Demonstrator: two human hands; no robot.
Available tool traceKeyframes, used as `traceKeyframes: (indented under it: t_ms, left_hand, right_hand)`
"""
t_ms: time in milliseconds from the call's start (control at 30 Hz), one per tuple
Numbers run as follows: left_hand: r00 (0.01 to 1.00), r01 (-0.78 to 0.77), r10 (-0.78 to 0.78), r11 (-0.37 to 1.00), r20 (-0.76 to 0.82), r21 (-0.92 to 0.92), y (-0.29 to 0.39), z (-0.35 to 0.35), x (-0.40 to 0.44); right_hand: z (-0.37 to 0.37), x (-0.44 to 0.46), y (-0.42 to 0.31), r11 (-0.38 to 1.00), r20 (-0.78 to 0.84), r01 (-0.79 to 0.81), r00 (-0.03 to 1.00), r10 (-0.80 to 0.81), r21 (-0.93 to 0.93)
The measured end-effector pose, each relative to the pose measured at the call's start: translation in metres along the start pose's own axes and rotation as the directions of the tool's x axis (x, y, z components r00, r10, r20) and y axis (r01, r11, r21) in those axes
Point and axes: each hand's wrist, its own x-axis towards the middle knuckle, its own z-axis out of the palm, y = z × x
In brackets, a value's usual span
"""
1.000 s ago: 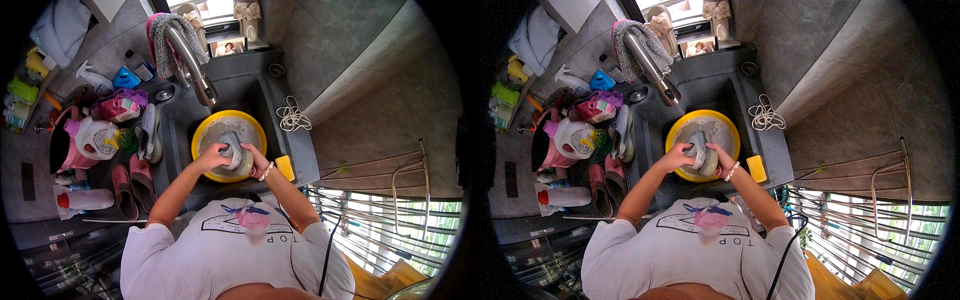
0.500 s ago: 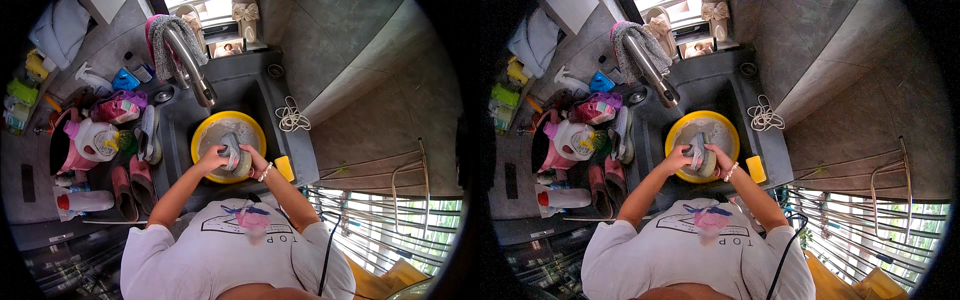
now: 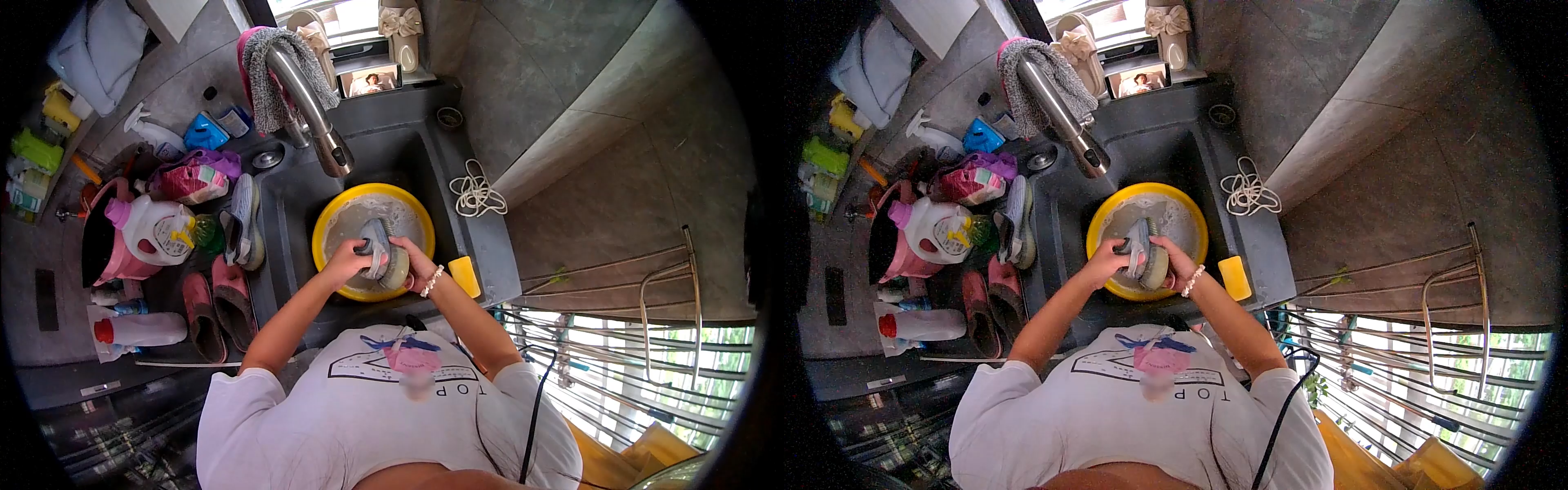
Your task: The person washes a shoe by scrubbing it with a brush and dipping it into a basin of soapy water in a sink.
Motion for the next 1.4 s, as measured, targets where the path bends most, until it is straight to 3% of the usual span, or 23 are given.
traceKeyframes:
  t_ms: [800, 1100, 1267, 1400]
  left_hand:
    - [0.999, 0.038, -0.038, 0.997, 0.010, -0.074, -0.001, -0.001, -0.001]
    - [0.992, 0.038, -0.054, 0.990, -0.111, -0.136, -0.015, 0.001, 0.006]
    - [0.998, 0.060, -0.046, 0.934, 0.048, -0.352, -0.042, -0.008, 0.024]
    - [0.990, 0.095, -0.044, 0.916, 0.138, -0.389, -0.025, -0.008, 0.014]
  right_hand:
    - [0.003, 0.002, 0.000, 0.999, -0.045, -0.014, 0.999, 0.013, -0.034]
    - [0.005, 0.003, -0.001, 0.999, -0.056, -0.015, 0.998, 0.012, -0.043]
    - [-0.008, 0.013, 0.004, 0.998, -0.020, -0.035, 0.999, 0.034, -0.048]
    - [-0.011, 0.017, 0.004, 0.999, 0.010, -0.022, 1.000, 0.022, -0.042]
